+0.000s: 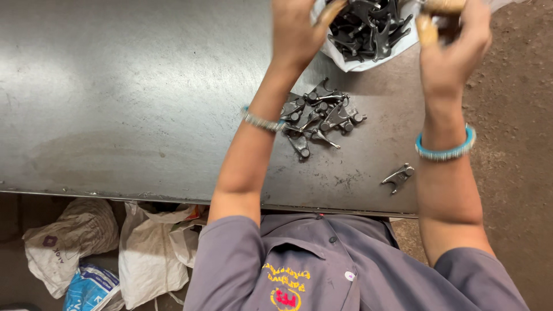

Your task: The person picks up small metal fork-shaped castings from a pile on a steel table, fits a pin or mating piece into each casting by hand, and places the completed parts aside. She occasionally turns to drop finished parts into a bag on the floor and refills the table from a sack of castings.

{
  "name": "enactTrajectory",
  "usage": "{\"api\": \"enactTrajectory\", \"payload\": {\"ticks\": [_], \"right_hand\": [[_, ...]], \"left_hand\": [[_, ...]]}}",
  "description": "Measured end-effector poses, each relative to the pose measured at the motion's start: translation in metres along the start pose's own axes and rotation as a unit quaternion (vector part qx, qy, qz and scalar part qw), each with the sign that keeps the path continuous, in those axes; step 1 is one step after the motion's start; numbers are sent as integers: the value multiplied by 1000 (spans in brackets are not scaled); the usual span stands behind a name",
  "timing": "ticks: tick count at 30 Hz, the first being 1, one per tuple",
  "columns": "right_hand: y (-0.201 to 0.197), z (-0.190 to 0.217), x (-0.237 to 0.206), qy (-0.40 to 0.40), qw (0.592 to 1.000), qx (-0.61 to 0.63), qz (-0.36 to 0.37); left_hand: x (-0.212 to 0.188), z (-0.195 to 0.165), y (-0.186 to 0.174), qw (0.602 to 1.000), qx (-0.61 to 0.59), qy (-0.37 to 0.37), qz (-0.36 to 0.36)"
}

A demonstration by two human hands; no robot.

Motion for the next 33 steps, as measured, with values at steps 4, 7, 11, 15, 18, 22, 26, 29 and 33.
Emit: {"api": "enactTrajectory", "payload": {"ticks": [4,7,11,15,18,22,26,29,33], "right_hand": [[-3,35,-54,126,984,-9,128],[12,43,-89,126,953,-90,261],[17,45,-122,90,953,-85,277],[3,52,-161,104,951,-131,261],[-7,60,-192,121,951,-160,234],[-20,68,-228,181,948,-166,201],[-26,81,-243,187,957,-166,149],[-34,91,-245,206,959,-153,123],[-47,99,-247,240,966,-58,81]], "left_hand": [[-54,-1,-77,975,37,-129,180],[-83,1,-97,897,0,-246,369],[-117,-11,-103,850,-14,-269,454],[-147,-33,-108,858,-23,-244,451],[-171,-55,-108,855,-29,-270,441],[-201,-88,-98,887,-14,-289,360],[-220,-111,-91,888,-4,-335,314],[-225,-117,-89,893,-4,-346,287],[-226,-119,-86,887,-3,-367,281]]}}
Point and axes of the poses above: each hand's wrist, its own x-axis towards the middle knuckle, its own y-axis out of the palm, z = x × y, the point moved 1 cm from there along x, towards the middle knuckle, and after that the axes turned 3 degrees about x, right-handed, at the moved point
